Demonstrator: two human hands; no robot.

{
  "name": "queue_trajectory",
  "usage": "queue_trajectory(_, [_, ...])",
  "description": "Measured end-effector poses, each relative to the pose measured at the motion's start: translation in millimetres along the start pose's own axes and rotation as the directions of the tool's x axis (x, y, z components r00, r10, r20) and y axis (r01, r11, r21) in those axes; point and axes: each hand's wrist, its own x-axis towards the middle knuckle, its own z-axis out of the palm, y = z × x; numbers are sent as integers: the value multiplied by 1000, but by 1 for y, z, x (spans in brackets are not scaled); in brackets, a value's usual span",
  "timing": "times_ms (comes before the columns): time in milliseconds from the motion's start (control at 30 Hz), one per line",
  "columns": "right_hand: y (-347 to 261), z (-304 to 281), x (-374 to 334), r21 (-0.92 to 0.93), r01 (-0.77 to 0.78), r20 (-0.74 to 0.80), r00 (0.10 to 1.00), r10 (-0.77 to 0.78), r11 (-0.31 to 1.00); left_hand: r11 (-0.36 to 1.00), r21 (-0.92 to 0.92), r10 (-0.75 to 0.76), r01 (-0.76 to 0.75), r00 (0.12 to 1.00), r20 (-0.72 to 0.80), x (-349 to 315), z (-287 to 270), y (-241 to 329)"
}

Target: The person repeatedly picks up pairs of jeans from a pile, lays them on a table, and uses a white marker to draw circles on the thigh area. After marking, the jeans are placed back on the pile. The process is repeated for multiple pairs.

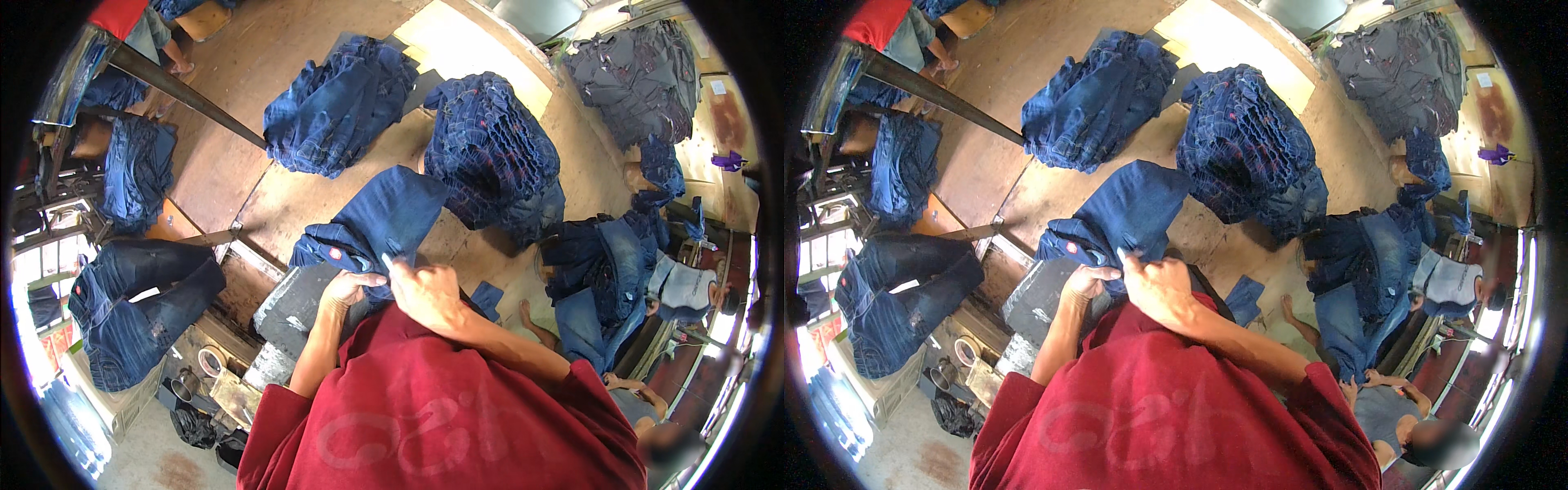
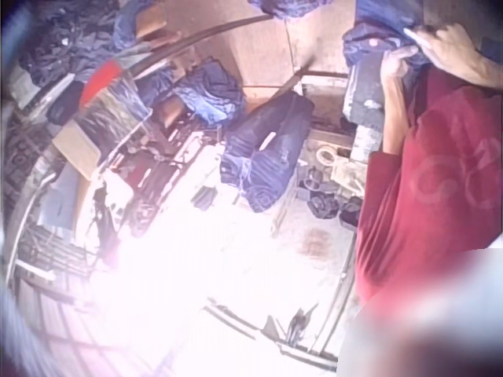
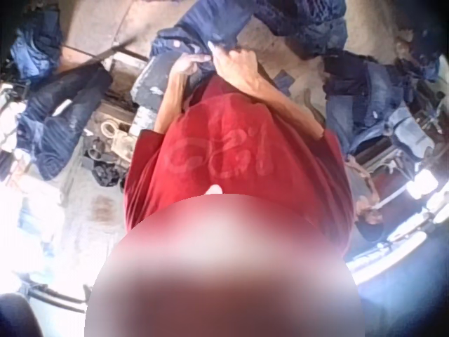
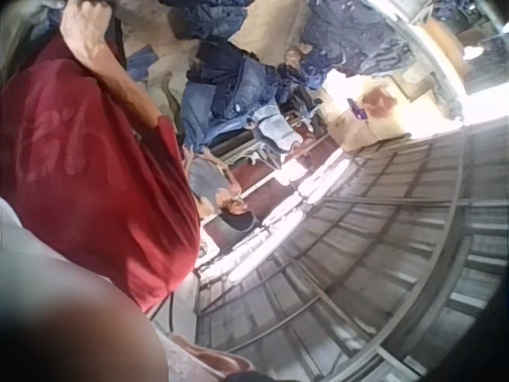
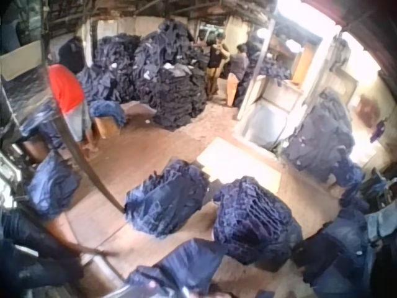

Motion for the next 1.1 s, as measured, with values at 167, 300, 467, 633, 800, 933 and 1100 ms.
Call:
queue_trajectory(167, [-1, 4, 1, -40, 98, 45, 994, -96, 994, 994, 11, 105, -106, 991, 79, 2, 2, 0])
queue_trajectory(300, [5, -9, 3, 8, -107, -36, 994, 107, 994, 997, -59, 42, -42, 999, -10, 2, 5, 0])
queue_trajectory(467, [4, -24, 6, 48, -49, 210, 977, 38, 998, 998, -33, 46, -48, 997, -68, 0, 1, 0])
queue_trajectory(633, [8, -24, 7, 71, -33, 92, 995, 26, 997, 997, -58, 57, -60, 997, -60, 2, -6, -3])
queue_trajectory(800, [16, -23, 7, 104, -144, 10, 990, 144, 984, 996, -62, 60, -68, 991, -119, 1, -8, -5])
queue_trajectory(933, [26, -23, 6, 298, 23, 176, 981, -78, 954, 993, -89, 67, -80, 988, -141, 0, -9, -8])
queue_trajectory(1100, [36, -21, 8, 251, -13, 122, 992, -18, 968, 989, 8, 151, -151, 978, -143, -1, -16, -14])
